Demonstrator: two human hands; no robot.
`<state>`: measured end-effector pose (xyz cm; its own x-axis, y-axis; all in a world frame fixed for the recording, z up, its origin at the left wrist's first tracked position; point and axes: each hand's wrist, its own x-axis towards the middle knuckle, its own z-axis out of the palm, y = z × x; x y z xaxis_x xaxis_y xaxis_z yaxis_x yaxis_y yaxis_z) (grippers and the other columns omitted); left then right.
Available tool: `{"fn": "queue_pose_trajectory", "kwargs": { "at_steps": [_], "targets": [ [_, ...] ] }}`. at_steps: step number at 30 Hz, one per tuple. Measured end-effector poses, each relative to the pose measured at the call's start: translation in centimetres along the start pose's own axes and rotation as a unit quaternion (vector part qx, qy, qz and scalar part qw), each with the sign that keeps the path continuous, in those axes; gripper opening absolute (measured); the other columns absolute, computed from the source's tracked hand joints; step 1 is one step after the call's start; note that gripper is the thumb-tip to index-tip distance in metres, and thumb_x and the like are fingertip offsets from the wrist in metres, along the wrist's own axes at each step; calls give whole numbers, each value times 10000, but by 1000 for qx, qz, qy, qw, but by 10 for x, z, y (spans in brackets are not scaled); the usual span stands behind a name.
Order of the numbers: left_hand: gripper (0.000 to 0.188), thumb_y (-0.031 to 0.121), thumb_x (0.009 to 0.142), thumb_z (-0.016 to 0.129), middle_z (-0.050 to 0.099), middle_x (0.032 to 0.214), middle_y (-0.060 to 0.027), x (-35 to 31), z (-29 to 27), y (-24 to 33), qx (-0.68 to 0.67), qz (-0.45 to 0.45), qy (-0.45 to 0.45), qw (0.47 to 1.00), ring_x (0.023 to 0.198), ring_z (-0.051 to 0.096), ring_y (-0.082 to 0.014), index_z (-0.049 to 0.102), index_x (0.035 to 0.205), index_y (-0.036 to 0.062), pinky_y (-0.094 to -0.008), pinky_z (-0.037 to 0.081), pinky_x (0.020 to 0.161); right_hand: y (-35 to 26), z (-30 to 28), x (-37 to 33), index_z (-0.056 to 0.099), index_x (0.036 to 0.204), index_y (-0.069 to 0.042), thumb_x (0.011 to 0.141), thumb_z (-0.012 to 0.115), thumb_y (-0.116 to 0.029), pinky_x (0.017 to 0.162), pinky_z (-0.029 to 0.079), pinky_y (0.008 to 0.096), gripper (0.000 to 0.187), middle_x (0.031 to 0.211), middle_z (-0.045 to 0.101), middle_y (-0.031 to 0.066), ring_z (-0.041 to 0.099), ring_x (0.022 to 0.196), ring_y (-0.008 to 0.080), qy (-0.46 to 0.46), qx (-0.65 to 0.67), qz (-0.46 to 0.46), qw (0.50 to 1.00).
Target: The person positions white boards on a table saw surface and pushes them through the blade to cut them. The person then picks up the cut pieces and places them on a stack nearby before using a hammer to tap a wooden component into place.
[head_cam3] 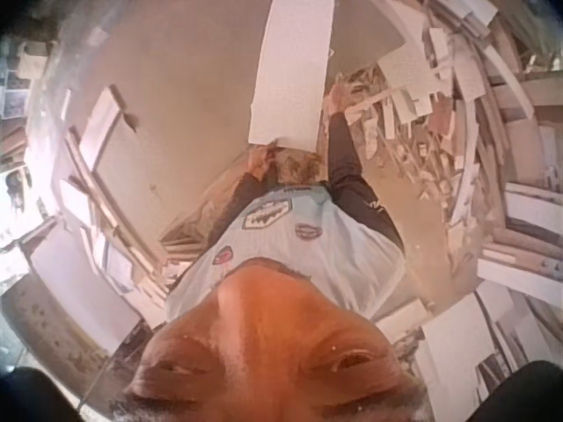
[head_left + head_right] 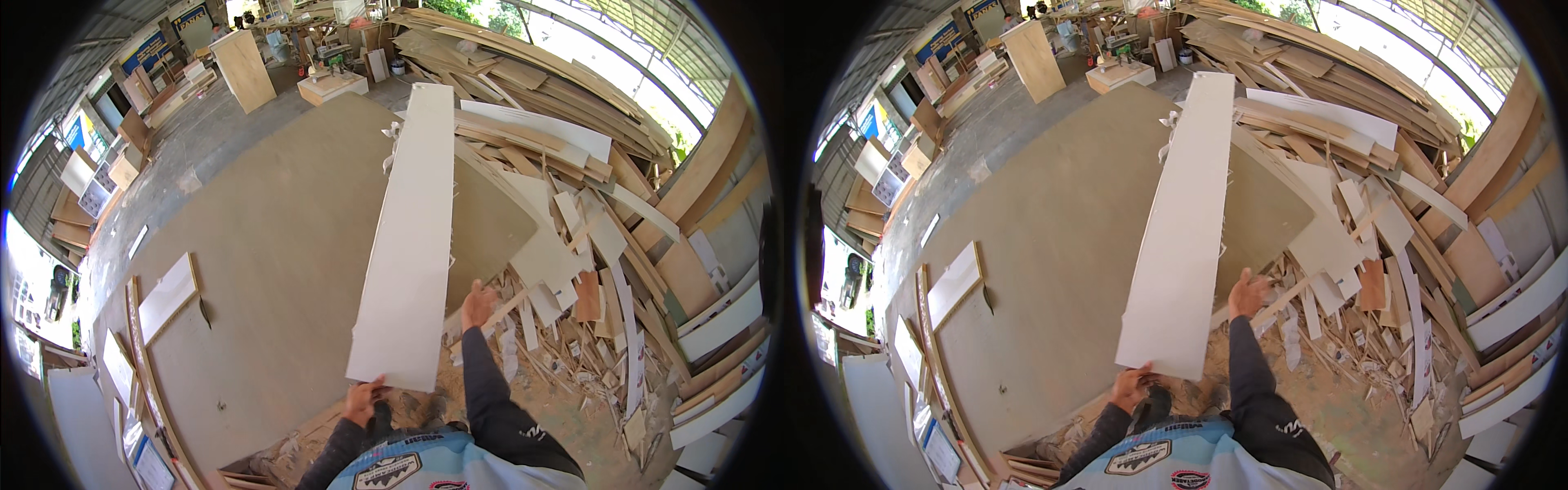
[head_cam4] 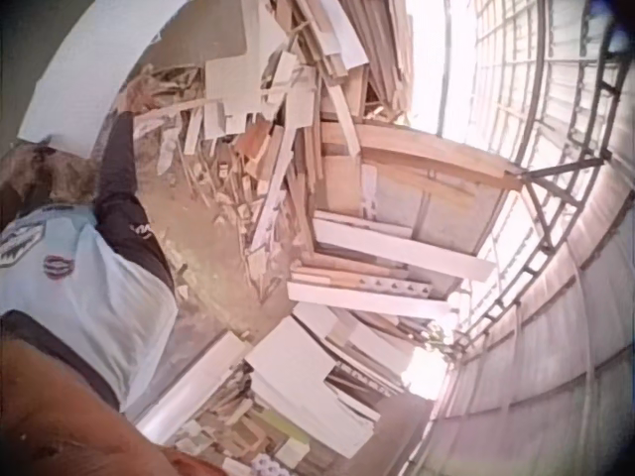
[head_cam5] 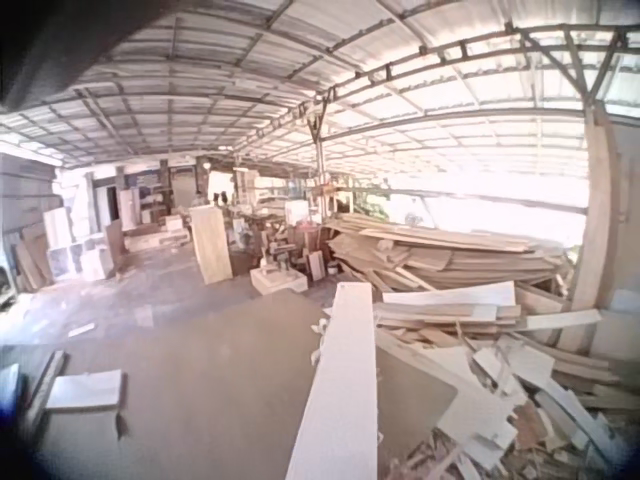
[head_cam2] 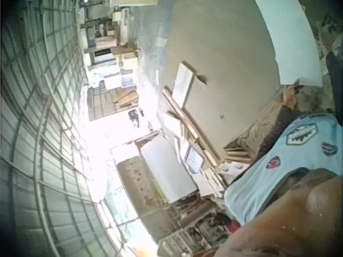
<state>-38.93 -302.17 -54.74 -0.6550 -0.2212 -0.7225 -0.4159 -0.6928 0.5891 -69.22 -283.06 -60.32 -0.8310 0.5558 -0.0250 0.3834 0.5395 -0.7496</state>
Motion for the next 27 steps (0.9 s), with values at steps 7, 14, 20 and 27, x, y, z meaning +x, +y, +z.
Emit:
{"fn": "queue_pose_trajectory", "kwargs": {
  "at_steps": [7, 14, 20, 27],
  "targets": [
    [196, 179, 923, 711, 715, 971, -74, -17, 79, -107, 13, -74, -153, 985, 885, 697, -199, 673, 1057, 40, -300, 508, 765, 33, -119, -25, 706, 945, 52, 776, 703, -653, 786, 538, 450, 726, 916, 716, 218, 696, 893, 362, -254, -30, -39, 966],
    [205, 227, 952, 640, 720, 993, -108, -46, 62, -110, 162, -174, -227, 944, 908, 694, -226, 688, 1017, 38, -361, 540, 791, 84, -247, 8, 697, 1008, 89, 698, 732, -702, 837, 542, 483, 850, 971, 709, 282, 698, 961, 391, -167, -215, -103, 957],
    [348, 338, 980, 487, 709, 1001, -137, 37, 31, -96, 39, -197, -126, 971, 909, 680, -300, 656, 1014, 36, -412, 517, 793, 121, -388, -31, 651, 801, 26, 691, 761, -685, 633, 519, 473, 728, 672, 655, 224, 671, 675, 396, -69, -239, -180, 952],
    [525, 532, 985, 395, 659, 958, -106, 105, 148, -62, 83, -203, -155, 963, 927, 623, -326, 583, 1063, 49, -497, 441, 888, 186, -516, -157, 544, 620, -46, 615, 842, -637, 529, 478, 445, 662, 581, 603, 162, 620, 543, 358, 77, -322, -113, 937]
  ]
}}
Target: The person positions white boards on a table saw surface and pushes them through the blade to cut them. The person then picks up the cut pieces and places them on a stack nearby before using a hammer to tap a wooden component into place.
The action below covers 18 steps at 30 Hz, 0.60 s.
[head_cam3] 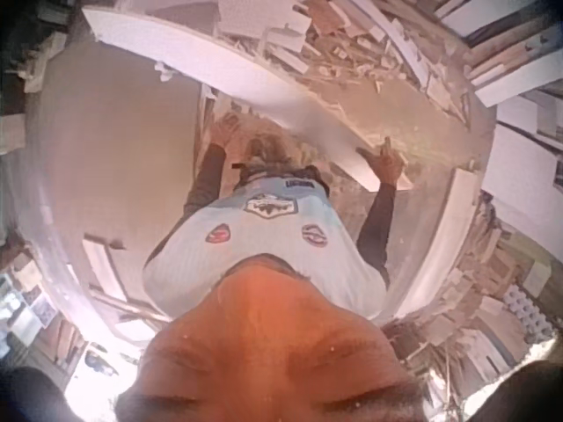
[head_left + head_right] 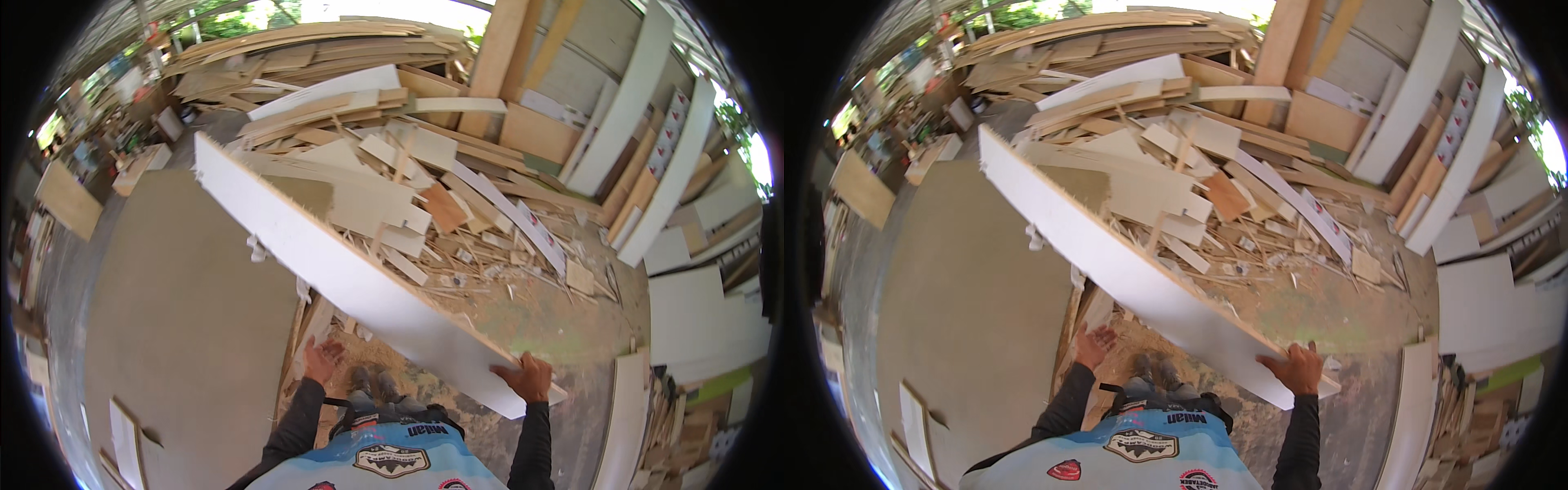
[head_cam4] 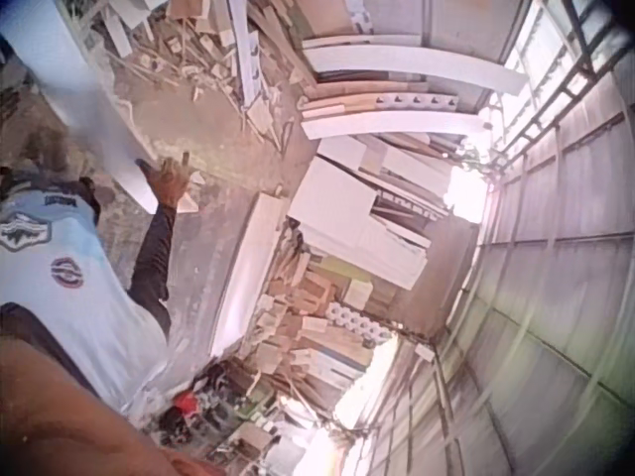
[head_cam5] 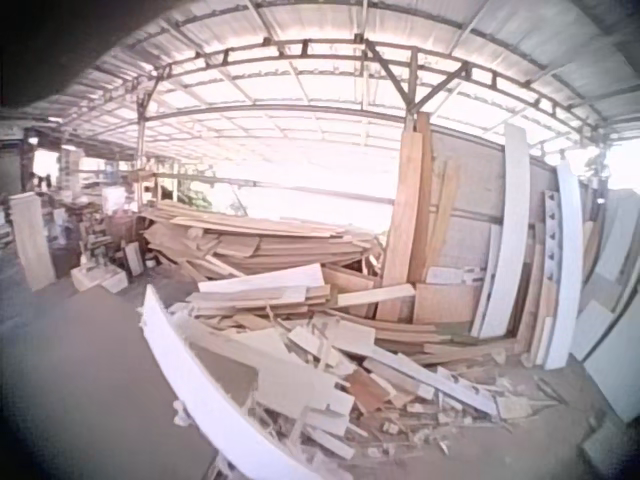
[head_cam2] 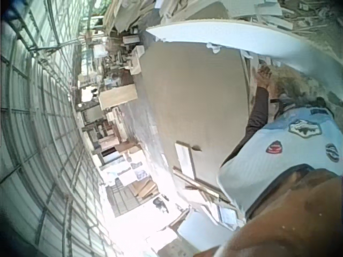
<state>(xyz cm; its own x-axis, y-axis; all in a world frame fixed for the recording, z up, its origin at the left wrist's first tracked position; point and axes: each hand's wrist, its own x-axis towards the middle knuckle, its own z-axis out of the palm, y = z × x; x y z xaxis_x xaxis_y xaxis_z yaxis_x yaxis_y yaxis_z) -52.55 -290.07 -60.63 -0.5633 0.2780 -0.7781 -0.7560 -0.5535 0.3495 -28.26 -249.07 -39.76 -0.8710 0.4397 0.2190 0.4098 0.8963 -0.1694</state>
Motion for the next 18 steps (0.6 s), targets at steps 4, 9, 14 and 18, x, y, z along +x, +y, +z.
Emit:
{"fn": "queue_pose_trajectory", "kwargs": {
  "at_steps": [4, 9, 14, 18],
  "targets": [
    [622, 615, 939, 439, 632, 1078, -135, 93, 7, 17, -25, 39, -66, 997, 974, 608, -335, 562, 1120, 33, -502, 438, 904, 40, -34, -98, 485, 576, -82, 538, 887, -614, 492, 410, 432, 668, 535, 530, 101, 552, 499, 329, 2, -32, 52, 998],
    [777, 727, 876, 425, 518, 1335, -115, 154, -3, 10, -31, 202, -96, 974, 1212, 501, -318, 514, 1304, 86, -525, 348, 1045, 47, -55, -172, 556, 647, -76, 522, 877, -616, 620, 437, 414, 641, 626, 566, 76, 583, 618, 308, 53, -64, 123, 989],
    [901, 834, 861, 283, 392, 1554, -64, 90, 62, -16, 44, 165, -50, 984, 1391, 389, -309, 451, 1470, 192, -556, 254, 1161, 77, -47, -209, 586, 706, -90, 432, 940, -507, 671, 438, 394, 611, 670, 584, 49, 595, 659, 297, 114, -20, 199, 973],
    [889, 850, 851, 288, 497, 1464, -53, 135, 81, -64, 52, 168, -127, 976, 1330, 459, -319, 533, 1397, 192, -555, 305, 1123, 135, -49, -233, 583, 736, -90, 436, 961, -425, 750, 435, 406, 587, 721, 592, 53, 602, 740, 290, 115, 18, 268, 956]
  ]
}}
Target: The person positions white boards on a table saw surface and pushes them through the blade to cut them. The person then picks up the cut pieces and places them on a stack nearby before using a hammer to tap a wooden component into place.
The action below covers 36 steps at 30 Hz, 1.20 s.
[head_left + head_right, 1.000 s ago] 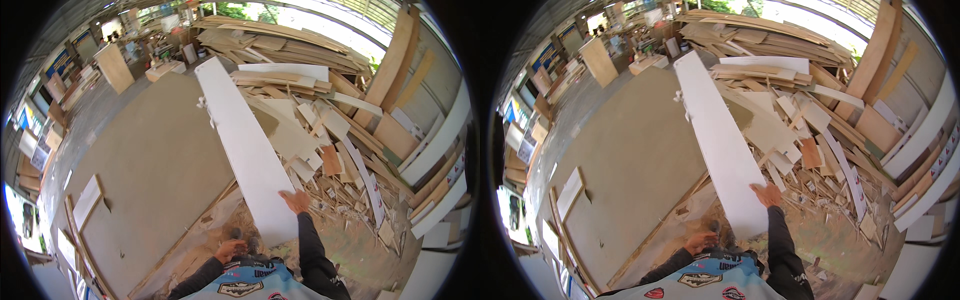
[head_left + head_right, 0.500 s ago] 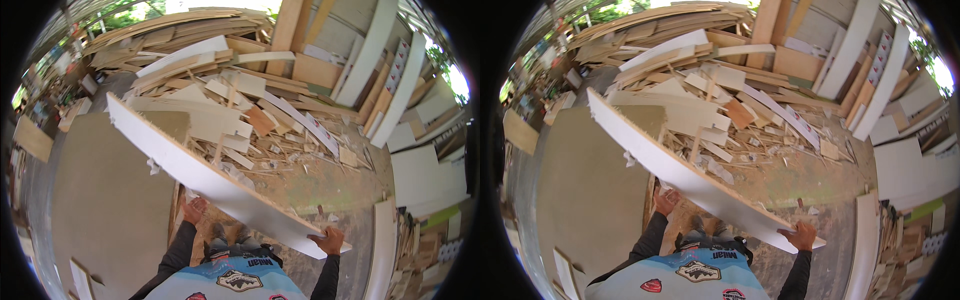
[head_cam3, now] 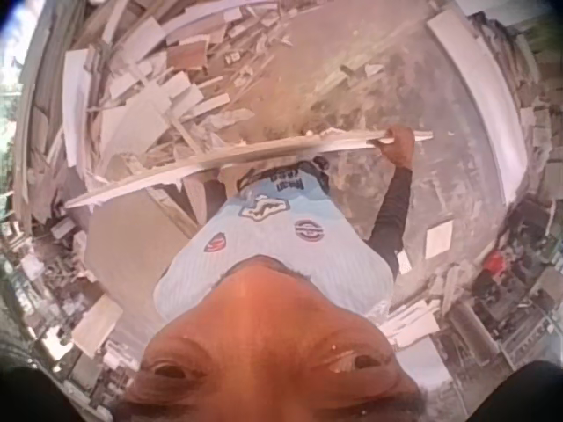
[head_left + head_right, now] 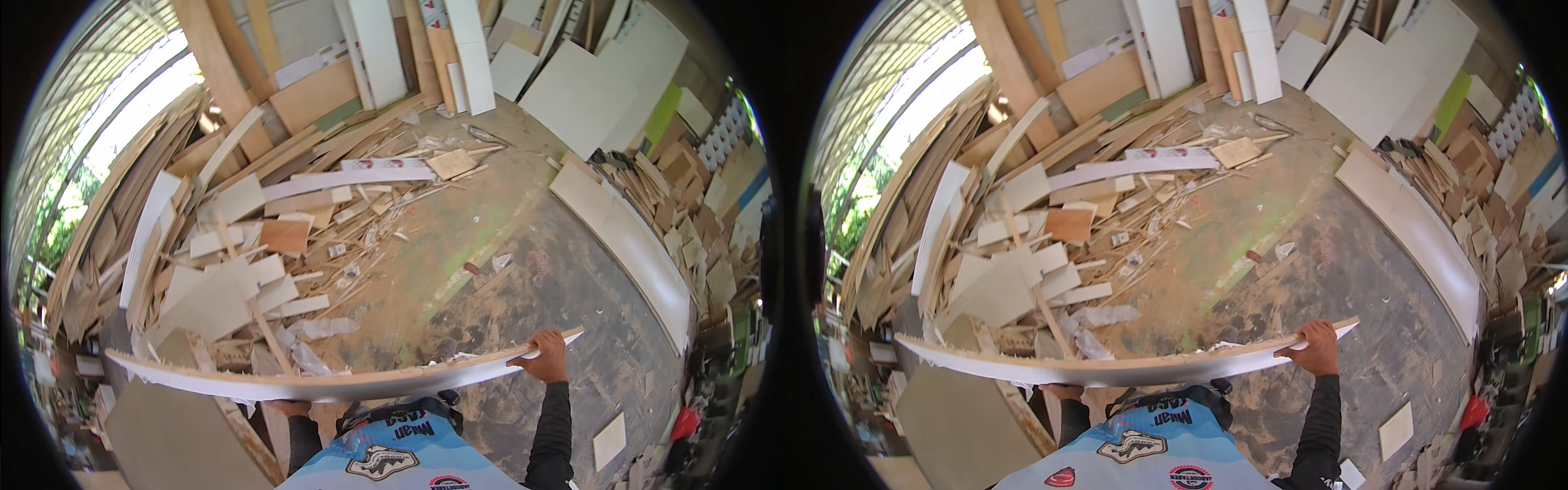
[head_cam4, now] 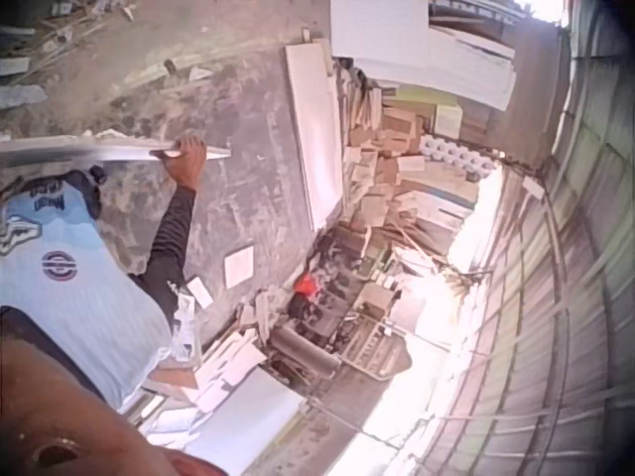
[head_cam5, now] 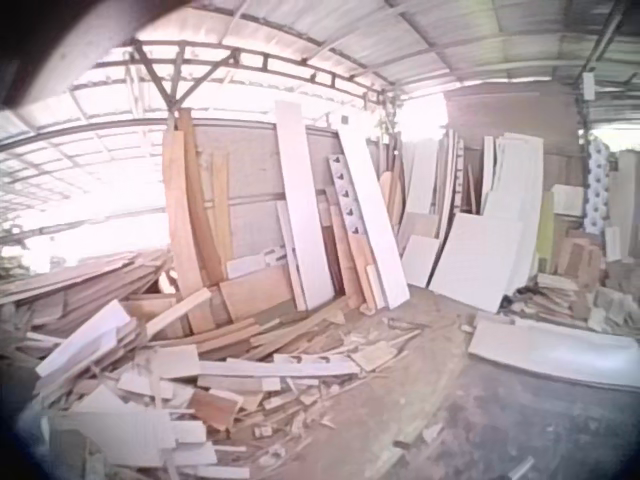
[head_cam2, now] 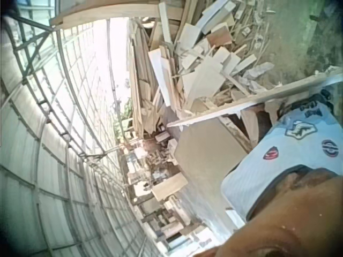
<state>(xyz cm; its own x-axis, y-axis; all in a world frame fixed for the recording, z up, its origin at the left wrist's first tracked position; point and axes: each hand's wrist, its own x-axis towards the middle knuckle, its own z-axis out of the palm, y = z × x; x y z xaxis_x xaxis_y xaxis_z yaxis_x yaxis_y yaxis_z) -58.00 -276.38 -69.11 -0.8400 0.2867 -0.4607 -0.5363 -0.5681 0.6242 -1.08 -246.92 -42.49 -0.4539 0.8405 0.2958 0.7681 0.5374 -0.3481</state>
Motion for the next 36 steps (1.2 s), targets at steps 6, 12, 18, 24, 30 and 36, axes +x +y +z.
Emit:
{"fn": "queue_pose_trajectory", "kwargs": {
  "at_steps": [6, 12, 18, 24, 30, 36],
  "targets": [
    [796, 765, 861, 358, 517, 1436, -63, -24, 154, -125, 62, -72, -94, 991, 1317, 471, -322, 552, 1358, 175, -545, 330, 1102, 82, -35, 44, 589, 816, -104, 492, 939, -282, 861, 421, 442, 510, 847, 620, 71, 601, 902, 308, 55, -7, 28, 998],
    [704, 680, 870, 429, 537, 1409, -73, -73, 302, -216, 151, -109, -191, 964, 1304, 483, -324, 571, 1318, 157, -534, 354, 1081, 47, -13, 134, 641, 932, -119, 684, 850, -337, 932, 429, 457, 390, 981, 644, 68, 598, 991, 293, 133, 70, -56, 987],
    [613, 596, 880, 499, 556, 1381, -83, -130, 406, -299, 273, -113, -282, 913, 1290, 495, -326, 590, 1279, 139, -523, 379, 1060, -1, 15, 232, 662, 923, -61, 808, 744, -446, 845, 494, 378, 410, 933, 662, 88, 637, 884, 271, 137, 142, -145, 970],
    [525, 511, 889, 570, 576, 1354, -93, -162, 503, -390, 387, -39, -373, 842, 1277, 507, -329, 608, 1239, 121, -512, 404, 1040, 82, 43, 320, 628, 764, -66, 798, 759, -499, 592, 491, 318, 454, 726, 641, 47, 638, 648, 206, 169, 91, -126, 973],
    [442, 426, 899, 640, 596, 1327, -103, -165, 625, -492, 488, 93, -426, 756, 1263, 519, -331, 627, 1200, 103, -502, 429, 1019, 221, 29, 445, 594, 625, -98, 676, 842, -563, 506, 463, 330, 529, 602, 603, 50, 612, 537, 222, 196, 95, -76, 973],
    [343, 305, 912, 666, 669, 1122, -116, -149, 754, -596, 250, -110, -437, 857, 1133, 597, -268, 642, 1157, 66, -405, 466, 986, 345, -25, 540, 611, 626, -85, 585, 910, -534, 498, 461, 337, 540, 576, 589, 57, 595, 507, 241, 236, 64, -53, 968]
  ]
}}
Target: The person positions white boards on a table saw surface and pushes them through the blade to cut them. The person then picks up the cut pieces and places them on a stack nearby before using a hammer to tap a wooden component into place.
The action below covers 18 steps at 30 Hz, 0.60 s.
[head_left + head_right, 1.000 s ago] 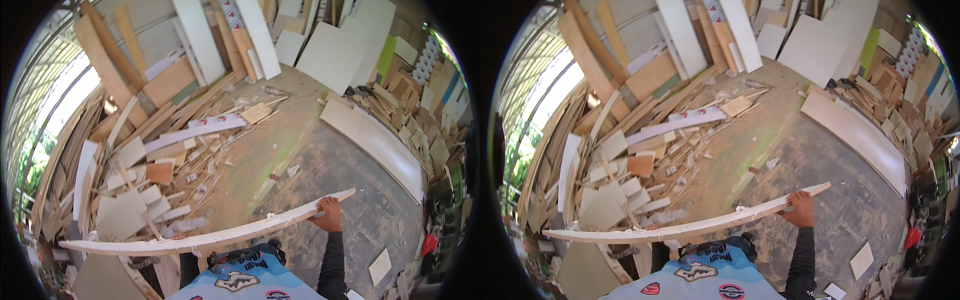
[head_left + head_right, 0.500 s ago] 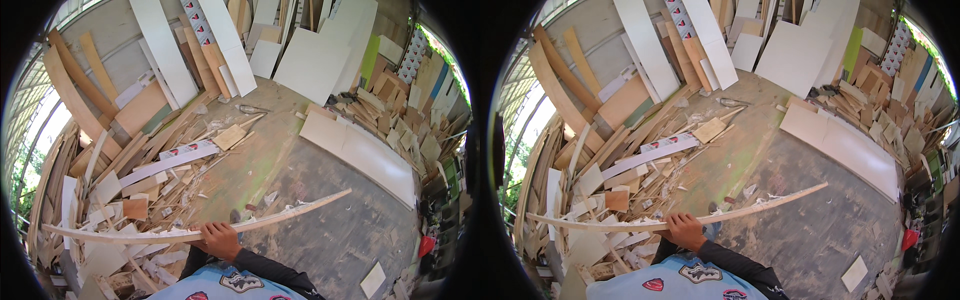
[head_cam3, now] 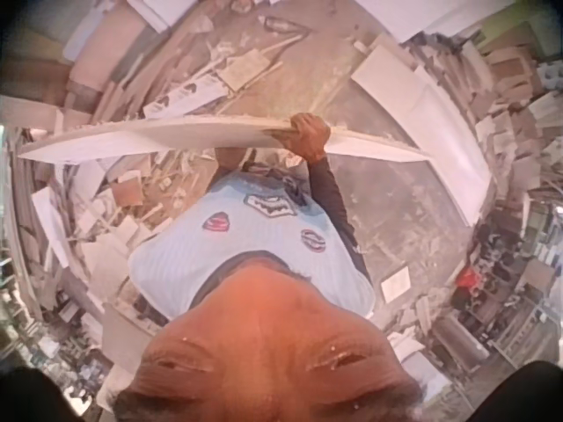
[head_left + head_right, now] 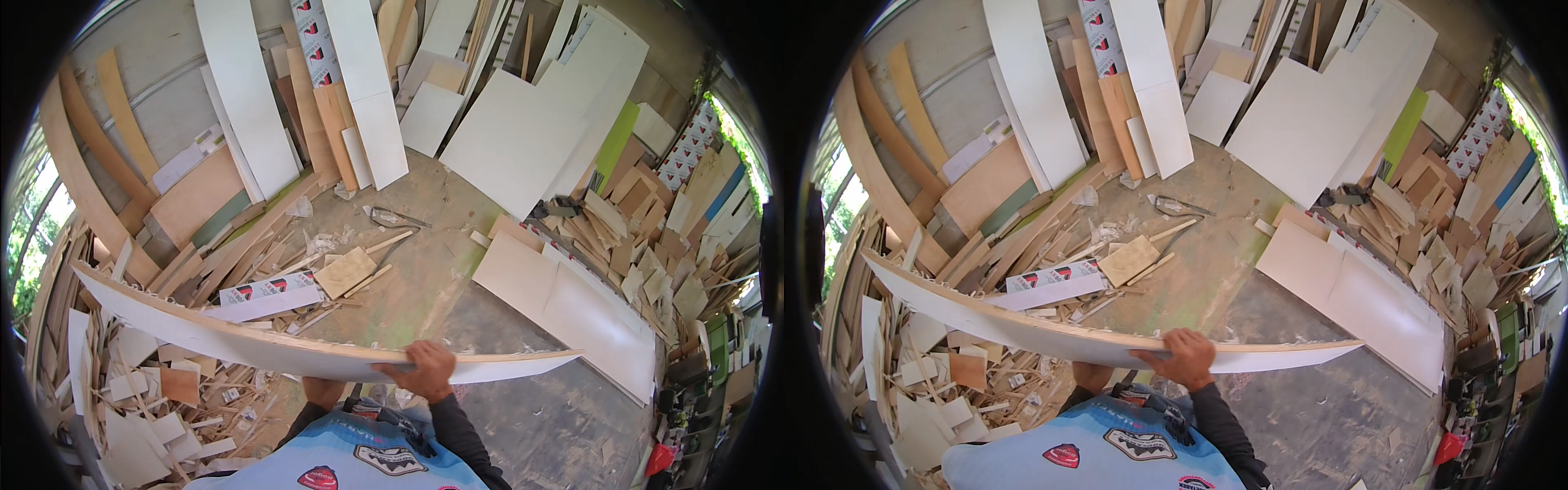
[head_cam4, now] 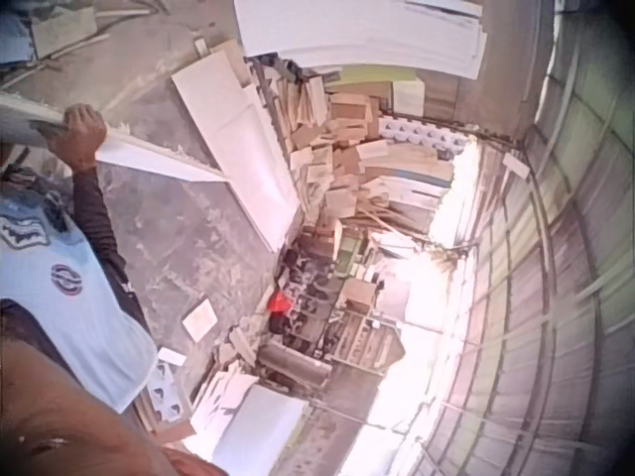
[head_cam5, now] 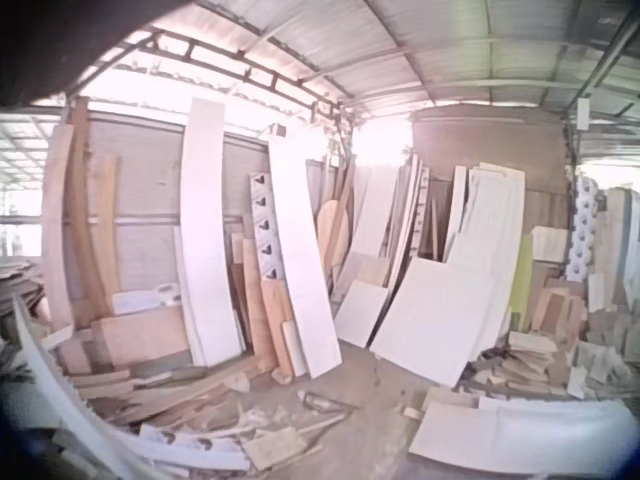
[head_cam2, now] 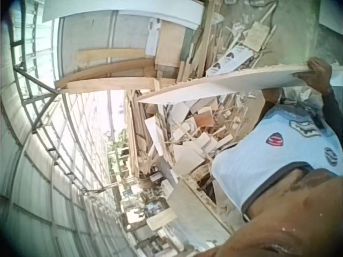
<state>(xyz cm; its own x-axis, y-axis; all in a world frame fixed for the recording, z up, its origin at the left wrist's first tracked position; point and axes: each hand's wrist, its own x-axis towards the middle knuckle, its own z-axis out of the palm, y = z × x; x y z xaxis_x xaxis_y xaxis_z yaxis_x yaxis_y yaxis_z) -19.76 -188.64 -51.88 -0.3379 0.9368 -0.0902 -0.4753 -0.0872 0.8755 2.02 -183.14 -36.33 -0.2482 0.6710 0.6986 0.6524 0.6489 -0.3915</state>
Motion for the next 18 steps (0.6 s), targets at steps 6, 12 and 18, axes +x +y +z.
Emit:
{"fn": "queue_pose_trajectory", "kwargs": {
  "at_steps": [6, 12, 18],
  "targets": [
    [357, 305, 970, 577, 636, 1188, -116, 98, 89, -16, 325, 83, -101, 937, 1166, 571, -276, 590, 1231, 61, -420, 419, 1052, 101, -11, 69, 613, 635, -75, 536, 942, -489, 503, 450, 331, 538, 558, 573, 58, 587, 503, 249, 18, -23, 43, 999],
    [227, 306, 999, 534, 647, 919, -46, 232, 118, -88, -105, -62, 27, 992, 833, 612, -169, 615, 1037, 98, -334, 493, 729, 210, 10, 144, 622, 644, -63, 528, 947, -486, 515, 439, 346, 546, 563, 578, 65, 579, 502, 253, 57, -26, 53, 997],
    [253, 274, 986, 518, 512, 616, 2, 368, 176, -117, -44, -174, 118, 977, 528, 461, -130, 588, 802, 114, -327, 344, 491, 341, 32, 239, 620, 643, -56, 533, 952, -459, 505, 420, 349, 534, 566, 578, 68, 562, 493, 252, 52, -20, 67, 996]
  ]
}}
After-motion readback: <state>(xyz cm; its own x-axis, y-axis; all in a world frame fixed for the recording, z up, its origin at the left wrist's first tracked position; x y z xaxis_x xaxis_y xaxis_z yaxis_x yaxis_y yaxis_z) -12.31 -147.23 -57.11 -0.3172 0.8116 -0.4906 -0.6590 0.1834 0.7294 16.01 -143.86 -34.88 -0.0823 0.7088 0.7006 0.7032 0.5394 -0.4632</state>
